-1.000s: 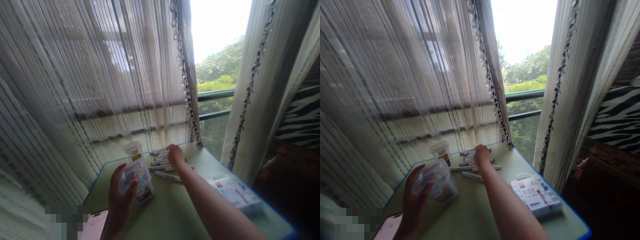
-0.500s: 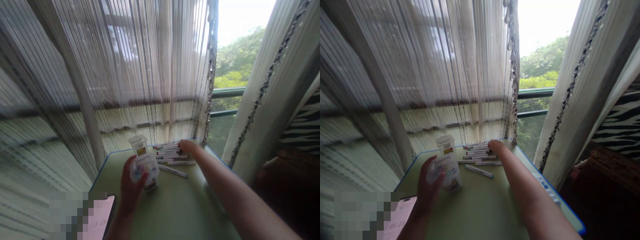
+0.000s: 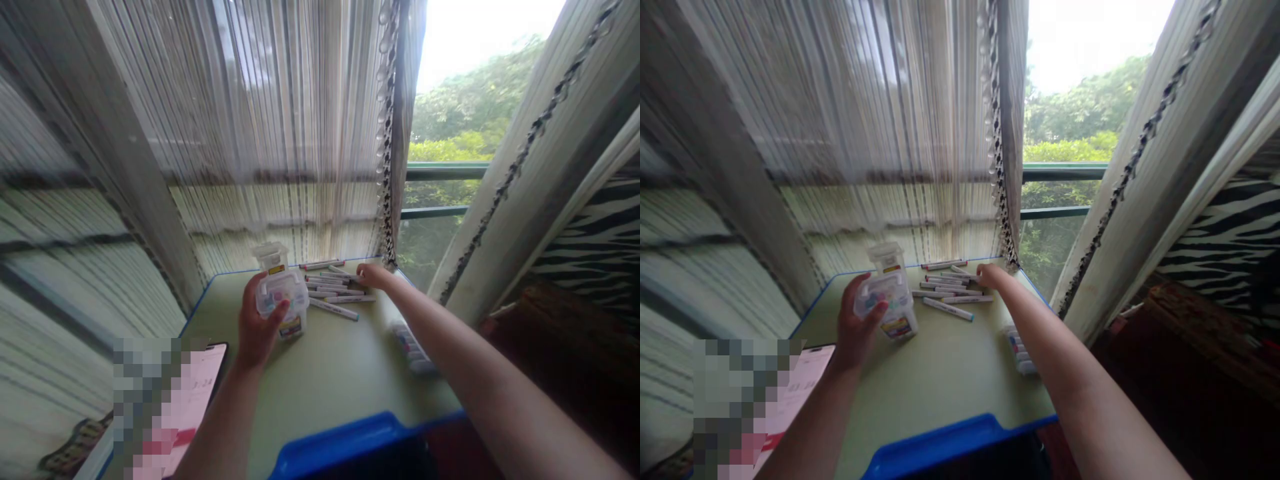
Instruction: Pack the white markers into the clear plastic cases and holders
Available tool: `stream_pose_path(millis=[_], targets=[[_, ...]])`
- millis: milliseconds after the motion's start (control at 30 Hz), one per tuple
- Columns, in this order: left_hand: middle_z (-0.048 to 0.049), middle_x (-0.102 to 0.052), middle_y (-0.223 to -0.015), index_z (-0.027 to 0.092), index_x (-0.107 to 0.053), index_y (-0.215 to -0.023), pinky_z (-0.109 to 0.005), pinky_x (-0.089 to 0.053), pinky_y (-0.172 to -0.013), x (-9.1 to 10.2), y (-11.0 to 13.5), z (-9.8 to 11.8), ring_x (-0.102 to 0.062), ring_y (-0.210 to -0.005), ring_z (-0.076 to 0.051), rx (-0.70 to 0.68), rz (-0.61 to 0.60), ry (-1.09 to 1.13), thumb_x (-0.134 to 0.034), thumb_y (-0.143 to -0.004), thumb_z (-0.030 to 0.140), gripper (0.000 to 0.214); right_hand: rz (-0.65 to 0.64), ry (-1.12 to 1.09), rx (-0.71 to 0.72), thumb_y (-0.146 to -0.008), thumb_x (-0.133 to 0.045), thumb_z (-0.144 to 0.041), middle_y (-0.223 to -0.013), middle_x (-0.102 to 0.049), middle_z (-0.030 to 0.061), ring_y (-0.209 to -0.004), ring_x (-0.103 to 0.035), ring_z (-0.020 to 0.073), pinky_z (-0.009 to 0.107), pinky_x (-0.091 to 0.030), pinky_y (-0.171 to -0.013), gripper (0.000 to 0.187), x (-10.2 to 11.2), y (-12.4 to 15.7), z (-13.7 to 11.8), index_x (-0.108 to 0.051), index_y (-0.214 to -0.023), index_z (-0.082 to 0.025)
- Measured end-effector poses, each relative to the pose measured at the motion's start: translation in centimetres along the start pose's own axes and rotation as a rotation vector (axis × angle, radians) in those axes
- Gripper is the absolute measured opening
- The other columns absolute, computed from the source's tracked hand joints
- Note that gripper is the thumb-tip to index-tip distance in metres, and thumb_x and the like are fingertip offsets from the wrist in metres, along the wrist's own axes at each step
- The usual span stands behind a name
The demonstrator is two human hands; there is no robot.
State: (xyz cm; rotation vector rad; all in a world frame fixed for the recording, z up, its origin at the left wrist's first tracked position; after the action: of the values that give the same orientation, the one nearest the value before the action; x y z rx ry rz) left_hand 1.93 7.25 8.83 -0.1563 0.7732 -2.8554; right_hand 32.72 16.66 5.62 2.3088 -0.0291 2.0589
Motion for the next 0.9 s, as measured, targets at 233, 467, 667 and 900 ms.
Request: stream_pose_path(millis=[233, 467, 667, 900], targets=[[-0.0052, -0.062, -0.107, 0.021, -0.050, -0.119, -0.027, -0.047, -0.084, -0.2, -0.1, -0.5, -0.062, -0.092, -0.019, -0.084, -0.032, -0.007, -0.069, -0.068, 0.045, 0.060, 0.132, -0.098, -0.155, -0.074, -0.064, -0.018, -0.099, -0.072, 0.0101, -0.089, -0.066, 0.0193, 0.020, -0.045, -0.070, 0.030, -0.5, 2.3, 1.1, -0.070, -0.103, -0.014], [-0.0044, -0.061, -0.103, 0.020, -0.052, -0.117, -0.026, -0.047, -0.081, -0.2, -0.2, -0.6, -0.061, -0.089, -0.018, -0.099, 0.024, 0.017, -0.070, -0.066, 0.049, 0.061, 0.282, -0.221, -0.285, -0.081, -0.059, -0.023, -0.086, -0.072, 0.0089, -0.079, -0.067, 0.0168, 0.021, -0.047, -0.069, 0.027, 1.4, 5.6, 1.6, -0.070, -0.102, -0.011], [-0.0037, -0.061, -0.100, 0.018, -0.050, -0.118, -0.025, -0.048, -0.077, -0.3, -0.3, -0.7, -0.061, -0.084, -0.015, -0.173, 0.028, 0.024, -0.069, -0.070, 0.047, 0.060, 0.573, -0.255, -0.162, -0.083, -0.054, -0.022, -0.102, -0.070, 0.0104, -0.095, -0.063, 0.0195, 0.027, -0.046, -0.086, 0.027, 2.4, 11.6, -1.6, -0.067, -0.106, -0.014], [-0.0019, -0.061, -0.093, 0.020, -0.051, -0.114, -0.029, -0.050, -0.071, -0.9, -1.3, -2.6, -0.060, -0.077, -0.014, -0.302, 0.086, 0.063, -0.070, -0.065, 0.054, 0.062, 0.913, -0.411, 0.361, -0.080, -0.054, -0.009, -0.095, -0.070, 0.0096, -0.091, -0.064, 0.0203, 0.034, -0.051, -0.087, 0.023, -3.6, 19.9, -9.9, -0.069, -0.097, -0.017]])
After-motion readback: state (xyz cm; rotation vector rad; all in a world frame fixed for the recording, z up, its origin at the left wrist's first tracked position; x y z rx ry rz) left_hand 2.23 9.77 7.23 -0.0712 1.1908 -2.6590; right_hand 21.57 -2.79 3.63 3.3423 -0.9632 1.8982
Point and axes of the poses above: each hand's wrist, its own y-axis away from the middle knuckle, its own x-axis out of the back of the hand, z = x × y, the point moved 1 cm from there along -y, towards the middle knuckle
